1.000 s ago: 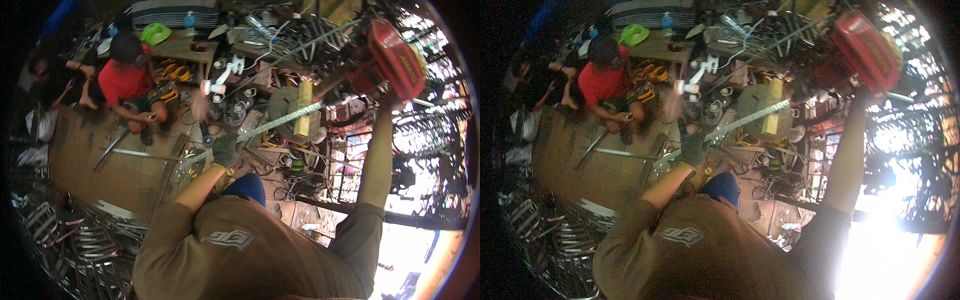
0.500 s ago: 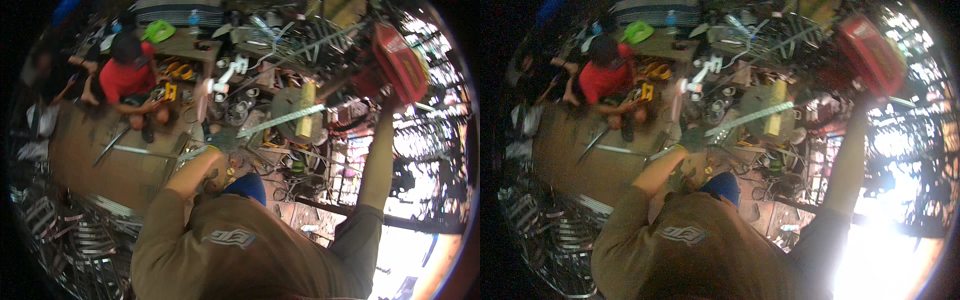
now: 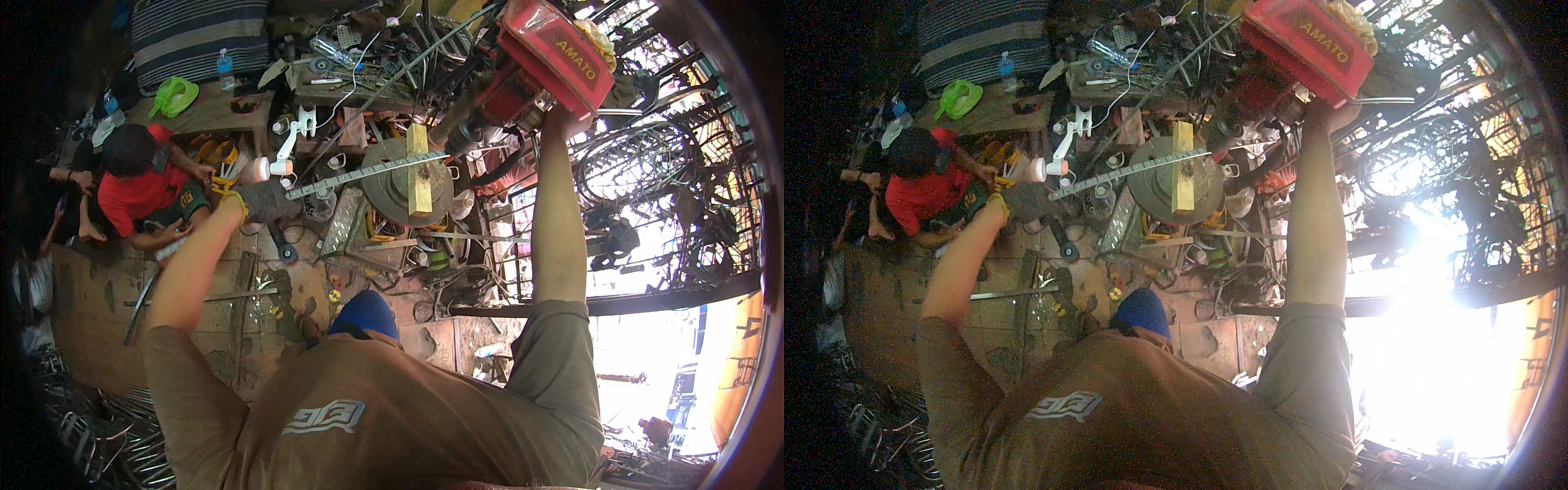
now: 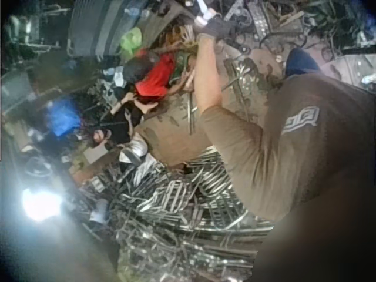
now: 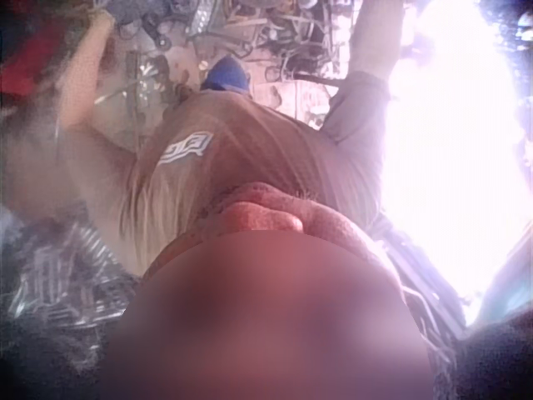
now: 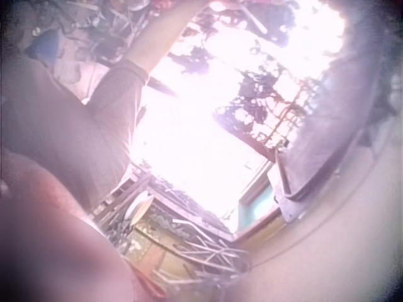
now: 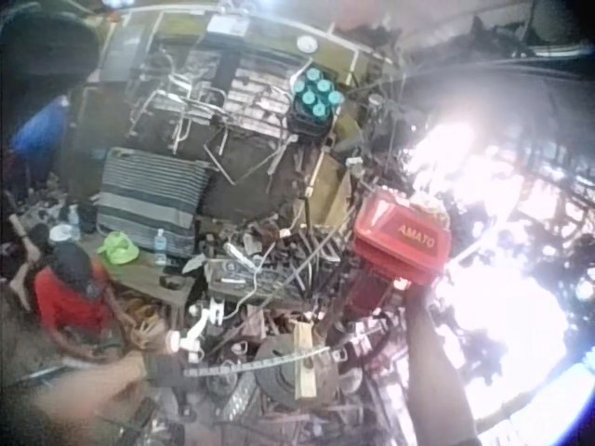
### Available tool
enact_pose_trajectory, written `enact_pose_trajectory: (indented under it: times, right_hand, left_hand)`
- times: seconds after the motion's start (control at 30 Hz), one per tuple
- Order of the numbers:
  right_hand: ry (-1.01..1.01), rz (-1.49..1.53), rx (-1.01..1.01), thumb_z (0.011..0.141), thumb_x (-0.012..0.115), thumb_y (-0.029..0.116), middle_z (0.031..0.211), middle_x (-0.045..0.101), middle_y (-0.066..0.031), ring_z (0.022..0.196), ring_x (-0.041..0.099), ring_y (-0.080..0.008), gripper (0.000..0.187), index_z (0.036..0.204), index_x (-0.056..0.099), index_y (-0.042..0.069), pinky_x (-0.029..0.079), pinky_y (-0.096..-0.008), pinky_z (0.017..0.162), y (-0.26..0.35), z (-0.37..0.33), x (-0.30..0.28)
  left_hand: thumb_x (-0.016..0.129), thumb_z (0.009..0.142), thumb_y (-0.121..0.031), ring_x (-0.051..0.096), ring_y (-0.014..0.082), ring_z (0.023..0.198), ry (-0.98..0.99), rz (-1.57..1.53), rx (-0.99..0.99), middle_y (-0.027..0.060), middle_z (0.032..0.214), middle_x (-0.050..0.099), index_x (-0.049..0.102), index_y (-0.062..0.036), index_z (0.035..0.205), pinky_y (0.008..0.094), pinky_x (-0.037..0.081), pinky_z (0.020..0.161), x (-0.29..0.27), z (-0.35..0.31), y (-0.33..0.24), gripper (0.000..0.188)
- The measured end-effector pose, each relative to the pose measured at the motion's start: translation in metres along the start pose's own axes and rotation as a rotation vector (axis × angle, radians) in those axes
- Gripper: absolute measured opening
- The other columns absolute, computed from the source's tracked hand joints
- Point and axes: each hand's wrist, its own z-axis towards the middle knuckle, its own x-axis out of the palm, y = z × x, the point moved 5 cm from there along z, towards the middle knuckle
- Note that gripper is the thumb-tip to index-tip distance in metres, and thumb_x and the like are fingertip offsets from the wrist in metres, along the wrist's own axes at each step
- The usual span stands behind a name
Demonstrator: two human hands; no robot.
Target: The person operates a red drill press in a workshop, positioning a metal bar under the drill bit and lowering the spindle to drill holes. They repeatedly adjust the bar and the machine controls while other workers are visible in the background.
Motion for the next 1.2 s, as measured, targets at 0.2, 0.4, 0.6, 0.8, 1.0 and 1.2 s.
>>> enact_pose_trajectory:
  times: [0.2,0.4,0.6,0.8,1.0,1.2]
  right_hand:
    - [0.005,0.114,-0.038,0.08,0.07,0.021,0.097,0.067,-0.0125,0.09,0.063,-0.0215,0.031,0.102,0.064,0.0,0.049,-0.036,0.079,0.004,0.0,-0.001]
    - [0.068,-0.074,-0.035,0.083,0.067,0.023,0.102,0.069,-0.0154,0.092,0.065,-0.0248,0.035,0.108,0.063,-0.001,0.049,-0.0375,0.08,0.0,0.001,-0.002]
    - [-0.058,0.121,-0.038,0.08,0.073,0.024,0.095,0.068,-0.0105,0.085,0.063,-0.0183,0.033,0.101,0.063,0.001,0.05,-0.0348,0.075,-0.023,0.001,0.004]
    - [-0.024,0.473,0.116,0.078,0.077,0.015,0.089,0.062,-0.0038,0.079,0.058,-0.0112,0.031,0.097,0.055,0.002,0.049,-0.03,0.065,-0.041,0.005,0.014]
    - [-0.021,0.165,-0.007,0.078,0.074,0.011,0.094,0.066,-0.0072,0.085,0.062,-0.0158,0.028,0.101,0.062,0.0,0.051,-0.0333,0.075,-0.035,0.001,0.01]
    - [-0.006,0.273,-0.035,0.083,0.076,0.025,0.088,0.065,-0.0079,0.082,0.062,-0.0164,0.037,0.101,0.055,0.001,0.051,-0.034,0.075,-0.031,0.0,0.008]
  left_hand:
    - [0.057,0.089,-0.029,0.068,0.0344,0.087,0.346,0.598,0.308,0.017,0.092,0.068,0.061,-0.0224,0.118,0.0466,0.055,0.075,-0.068,-0.002,-0.03,0.03]
    - [0.064,0.08,-0.039,0.068,0.0323,0.085,0.18,0.536,0.068,0.0171,0.092,0.07,0.069,-0.0133,0.108,0.0431,0.053,0.077,-0.153,0.008,-0.06,0.038]
    - [0.061,0.078,-0.058,0.067,0.0272,0.076,0.118,0.195,-0.053,0.0158,0.079,0.07,0.074,-0.0013,0.083,0.04,0.051,0.076,-0.189,0.016,-0.077,0.058]
    - [0.06,0.085,-0.042,0.066,0.0271,0.073,0.192,0.251,0.127,0.0128,0.08,0.07,0.072,-0.0135,0.099,0.0397,0.051,0.072,-0.188,0.04,-0.071,0.034]
    - [0.063,0.086,-0.036,0.065,0.0216,0.069,0.234,0.523,0.365,0.0096,0.076,0.069,0.072,-0.0091,0.089,0.0364,0.051,0.064,-0.196,0.049,-0.084,0.029]
    - [0.066,0.083,-0.031,0.061,0.0199,0.057,0.231,0.214,-0.172,0.0053,0.065,0.066,0.074,-0.0165,0.087,0.0382,0.048,0.055,-0.217,0.046,-0.097,0.017]
